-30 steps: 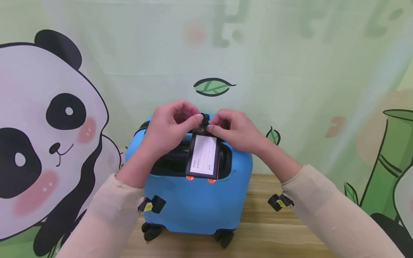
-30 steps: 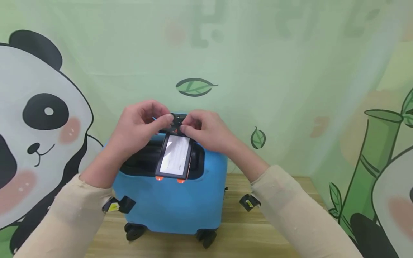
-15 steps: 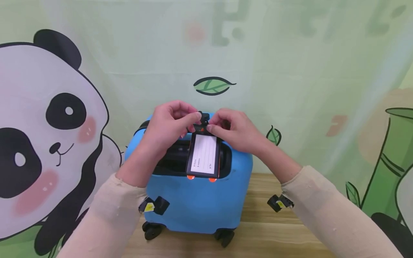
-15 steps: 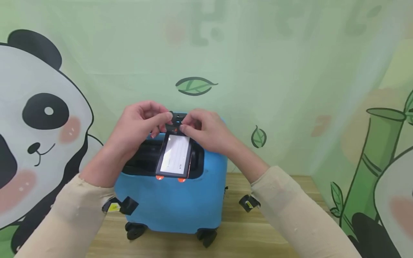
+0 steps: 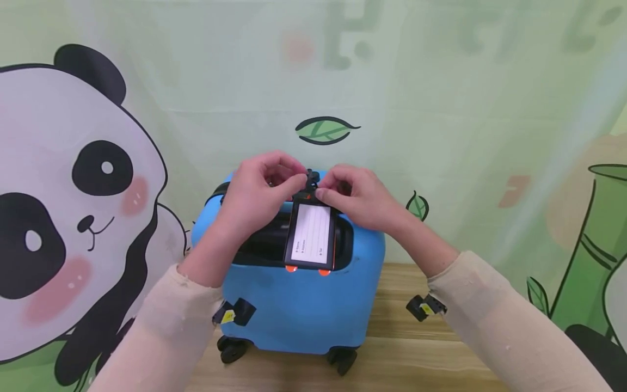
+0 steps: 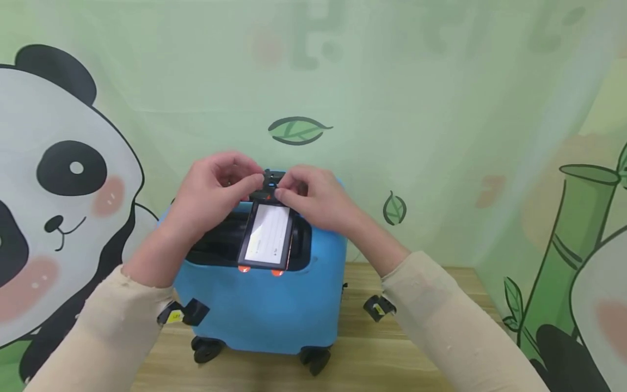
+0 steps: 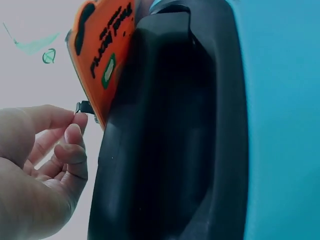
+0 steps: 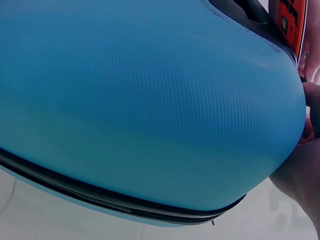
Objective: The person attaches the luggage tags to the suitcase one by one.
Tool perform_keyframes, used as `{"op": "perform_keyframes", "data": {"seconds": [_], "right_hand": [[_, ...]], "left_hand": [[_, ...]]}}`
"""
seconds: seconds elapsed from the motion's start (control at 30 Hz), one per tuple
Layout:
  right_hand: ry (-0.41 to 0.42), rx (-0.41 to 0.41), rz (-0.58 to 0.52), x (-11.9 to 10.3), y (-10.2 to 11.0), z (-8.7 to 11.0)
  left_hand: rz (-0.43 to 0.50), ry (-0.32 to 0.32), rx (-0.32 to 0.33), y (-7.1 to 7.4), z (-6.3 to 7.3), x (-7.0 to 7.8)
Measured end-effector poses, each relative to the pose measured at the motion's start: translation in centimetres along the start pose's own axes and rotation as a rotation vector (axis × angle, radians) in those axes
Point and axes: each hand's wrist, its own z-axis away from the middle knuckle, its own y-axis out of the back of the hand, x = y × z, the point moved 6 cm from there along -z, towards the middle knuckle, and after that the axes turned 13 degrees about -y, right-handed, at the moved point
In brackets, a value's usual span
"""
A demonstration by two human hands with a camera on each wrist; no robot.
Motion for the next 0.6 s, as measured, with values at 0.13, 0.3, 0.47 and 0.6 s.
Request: {"op": "perform_keyframes", "data": {"seconds": [0.13, 0.3, 0.47, 0.6], "right_hand": [[0.001, -0.009, -0.010, 0.1, 0.1, -0.1], [-0.010, -0.019, -0.024, 0.3, 0.2, 0.0], [-0.026, -0.024, -0.034, 0.5, 0.2, 0.1], [-0.030, -0.021, -0.040, 0.5, 0.3, 0.2]], "left_hand": [[-0.101, -0.119, -0.001, -0.2, 0.1, 0.6], [-0.200, -0.253, -0.002, -0.7, 0.5, 1.1], [-0.322, -0.381, 0.007, -1.2, 1.0, 1.5], [-0.352, -0.425, 0.034, -1.3, 1.0, 1.9]]}}
